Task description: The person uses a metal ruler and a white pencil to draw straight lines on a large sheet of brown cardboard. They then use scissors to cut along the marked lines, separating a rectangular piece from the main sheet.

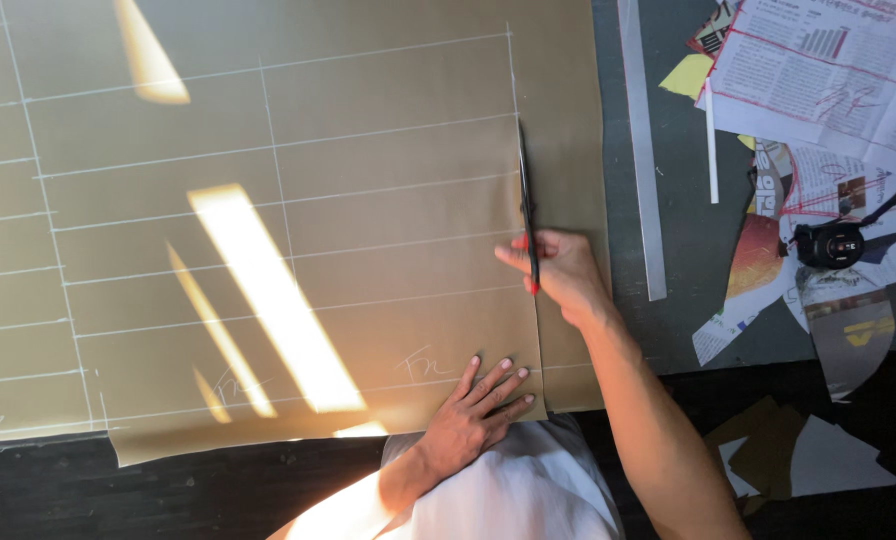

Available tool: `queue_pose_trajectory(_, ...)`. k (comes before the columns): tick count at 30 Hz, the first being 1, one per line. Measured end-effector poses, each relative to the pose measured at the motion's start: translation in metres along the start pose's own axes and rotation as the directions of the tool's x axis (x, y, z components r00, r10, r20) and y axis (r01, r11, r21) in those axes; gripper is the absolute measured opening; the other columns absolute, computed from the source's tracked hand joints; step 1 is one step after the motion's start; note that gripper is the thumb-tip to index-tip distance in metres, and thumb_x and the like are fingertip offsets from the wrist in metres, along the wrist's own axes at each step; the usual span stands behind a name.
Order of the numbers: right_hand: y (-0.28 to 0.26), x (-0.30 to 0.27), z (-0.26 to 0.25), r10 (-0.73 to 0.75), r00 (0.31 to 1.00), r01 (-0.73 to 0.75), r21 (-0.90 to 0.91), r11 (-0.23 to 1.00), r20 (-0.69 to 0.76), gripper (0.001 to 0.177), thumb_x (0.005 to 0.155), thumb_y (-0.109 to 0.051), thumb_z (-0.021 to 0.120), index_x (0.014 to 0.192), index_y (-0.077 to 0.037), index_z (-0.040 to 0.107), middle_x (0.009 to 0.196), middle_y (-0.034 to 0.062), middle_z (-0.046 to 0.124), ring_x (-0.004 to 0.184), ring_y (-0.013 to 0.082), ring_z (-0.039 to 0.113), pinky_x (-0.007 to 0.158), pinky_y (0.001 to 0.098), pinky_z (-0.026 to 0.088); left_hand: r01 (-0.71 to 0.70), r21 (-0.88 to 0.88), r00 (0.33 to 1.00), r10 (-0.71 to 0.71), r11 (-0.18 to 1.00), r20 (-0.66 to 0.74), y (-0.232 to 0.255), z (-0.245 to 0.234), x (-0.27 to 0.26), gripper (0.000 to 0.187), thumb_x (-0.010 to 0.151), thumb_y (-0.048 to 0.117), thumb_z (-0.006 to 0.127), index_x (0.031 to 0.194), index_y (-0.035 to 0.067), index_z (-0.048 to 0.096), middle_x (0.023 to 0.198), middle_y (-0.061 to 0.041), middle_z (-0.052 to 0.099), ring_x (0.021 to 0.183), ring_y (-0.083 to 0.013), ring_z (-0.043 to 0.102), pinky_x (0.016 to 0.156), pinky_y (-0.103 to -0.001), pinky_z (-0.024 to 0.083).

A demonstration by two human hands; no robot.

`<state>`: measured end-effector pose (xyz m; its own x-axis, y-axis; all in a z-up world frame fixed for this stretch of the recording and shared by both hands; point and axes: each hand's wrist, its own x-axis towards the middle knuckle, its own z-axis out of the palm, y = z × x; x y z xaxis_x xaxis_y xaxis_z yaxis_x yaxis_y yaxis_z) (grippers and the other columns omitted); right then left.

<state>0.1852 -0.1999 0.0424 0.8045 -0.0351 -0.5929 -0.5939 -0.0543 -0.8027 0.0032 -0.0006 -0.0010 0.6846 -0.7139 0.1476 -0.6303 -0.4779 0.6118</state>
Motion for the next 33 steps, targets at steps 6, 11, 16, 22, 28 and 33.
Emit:
queue_pose_trajectory(6,-0.017,0.02,0.0,0.001,1.0,-0.002,-0.014,1.0,-0.018,0.036,0.076,-0.026,0.089,0.093,0.0,0.071,0.075,0.0018,0.066,0.052,0.0081,0.052,0.046,0.0253,0.042,-0.003,0.005,1.0,0.003,1.0,-0.02,-0.001,0.0,0.001,0.055,0.088,0.015,0.072,0.142,0.014,0.064,0.161,-0.009,0.045,0.154,-0.0312,0.035,0.126,-0.061,0.022)
queue_pose_trajectory(11,-0.022,0.021,-0.002,0.038,0.999,-0.039,-0.026,0.999,-0.024,0.035,0.075,-0.027,0.089,0.093,-0.002,0.073,0.076,0.0008,0.068,0.052,0.0062,0.053,0.047,0.0243,0.043,-0.005,0.004,1.0,0.006,1.0,-0.025,-0.001,0.004,0.0,0.055,0.088,0.016,0.071,0.142,0.014,0.064,0.161,-0.009,0.046,0.153,-0.0312,0.036,0.125,-0.061,0.023)
queue_pose_trajectory(16,-0.037,0.044,0.0,-0.033,0.999,0.034,-0.032,0.999,0.017,0.039,0.08,-0.03,0.09,0.094,0.002,0.072,0.071,0.0027,0.061,0.052,0.0078,0.052,0.048,0.0244,0.042,0.001,-0.01,1.0,-0.001,1.0,-0.029,-0.001,0.005,-0.002,0.054,0.089,0.017,0.07,0.142,0.014,0.064,0.161,-0.009,0.046,0.153,-0.0308,0.036,0.125,-0.06,0.023)
queue_pose_trajectory(22,-0.041,0.049,-0.001,-0.022,1.0,0.021,-0.031,0.999,-0.016,0.037,0.076,-0.028,0.09,0.092,0.001,0.073,0.07,-0.0001,0.064,0.051,0.0072,0.052,0.046,0.0248,0.041,0.005,-0.01,0.999,-0.005,1.0,-0.033,-0.001,0.003,0.0,0.053,0.09,0.017,0.07,0.142,0.014,0.065,0.161,-0.009,0.047,0.154,-0.0303,0.035,0.126,-0.059,0.023)
queue_pose_trajectory(28,-0.055,0.062,0.001,-0.037,0.999,0.037,-0.064,0.997,-0.002,0.037,0.077,-0.029,0.089,0.092,0.0,0.074,0.069,-0.0008,0.063,0.052,0.0072,0.053,0.046,0.0245,0.044,0.008,0.0,1.0,-0.008,1.0,-0.023,-0.002,0.002,0.0,0.056,0.086,0.018,0.072,0.142,0.014,0.065,0.162,-0.008,0.046,0.154,-0.0293,0.034,0.126,-0.058,0.023)
queue_pose_trajectory(33,-0.067,0.073,0.001,-0.023,1.0,0.022,-0.084,0.996,-0.01,0.034,0.078,-0.03,0.088,0.092,-0.002,0.076,0.068,-0.0014,0.061,0.052,0.007,0.052,0.047,0.0242,0.042,0.01,-0.009,0.999,-0.01,1.0,-0.043,-0.001,0.003,-0.001,0.056,0.087,0.018,0.073,0.142,0.014,0.065,0.162,-0.007,0.046,0.155,-0.029,0.035,0.126,-0.058,0.024)
